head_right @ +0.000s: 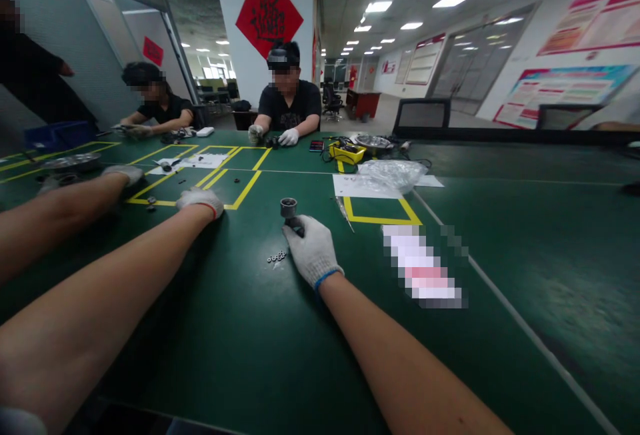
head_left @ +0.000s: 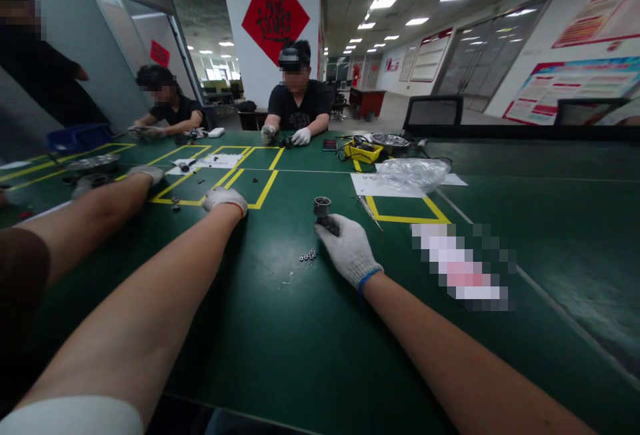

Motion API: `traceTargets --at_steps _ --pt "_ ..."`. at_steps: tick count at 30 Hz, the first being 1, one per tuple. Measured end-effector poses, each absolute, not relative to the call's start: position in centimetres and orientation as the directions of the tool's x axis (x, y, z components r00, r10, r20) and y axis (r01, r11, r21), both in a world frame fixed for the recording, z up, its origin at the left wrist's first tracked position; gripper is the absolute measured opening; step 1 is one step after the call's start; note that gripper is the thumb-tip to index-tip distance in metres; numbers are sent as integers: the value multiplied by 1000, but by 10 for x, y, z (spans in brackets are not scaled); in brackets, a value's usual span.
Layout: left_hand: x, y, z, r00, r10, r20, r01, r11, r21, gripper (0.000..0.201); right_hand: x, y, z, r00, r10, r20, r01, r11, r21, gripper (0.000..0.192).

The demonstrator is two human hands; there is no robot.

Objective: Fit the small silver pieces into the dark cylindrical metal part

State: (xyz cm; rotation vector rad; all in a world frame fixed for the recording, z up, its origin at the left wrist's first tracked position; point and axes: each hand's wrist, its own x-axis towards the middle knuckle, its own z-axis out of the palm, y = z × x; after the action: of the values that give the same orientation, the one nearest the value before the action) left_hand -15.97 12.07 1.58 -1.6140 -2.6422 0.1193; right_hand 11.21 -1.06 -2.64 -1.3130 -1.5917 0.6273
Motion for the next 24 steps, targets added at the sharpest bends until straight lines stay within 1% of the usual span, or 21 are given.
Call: traceTargets --at_steps 1,3,7,11,18,24 --pt "-161 122 16 -407 913 -26 908 401 -117 70 111 -10 -26 21 940 340 454 294 -841 14" --pt "-159 123 17 -314 947 -76 944 302 -135 68 111 -9 -27 21 939 342 452 296 -841 14" --pt "-139 122 23 -129 981 -142 987 114 -109 57 112 -7 -30 26 939 344 465 293 -835 14" --pt "-111 111 29 58 987 -151 996 -67 -55 48 113 -6 -29 25 940 340 491 285 -823 15" --pt "-69 91 28 212 964 -163 977 -214 2 46 113 -5 -30 39 935 353 506 286 -813 14" --pt "-55 82 29 270 944 -191 962 -272 20 53 114 -5 -28 24 930 366 541 296 -787 13"
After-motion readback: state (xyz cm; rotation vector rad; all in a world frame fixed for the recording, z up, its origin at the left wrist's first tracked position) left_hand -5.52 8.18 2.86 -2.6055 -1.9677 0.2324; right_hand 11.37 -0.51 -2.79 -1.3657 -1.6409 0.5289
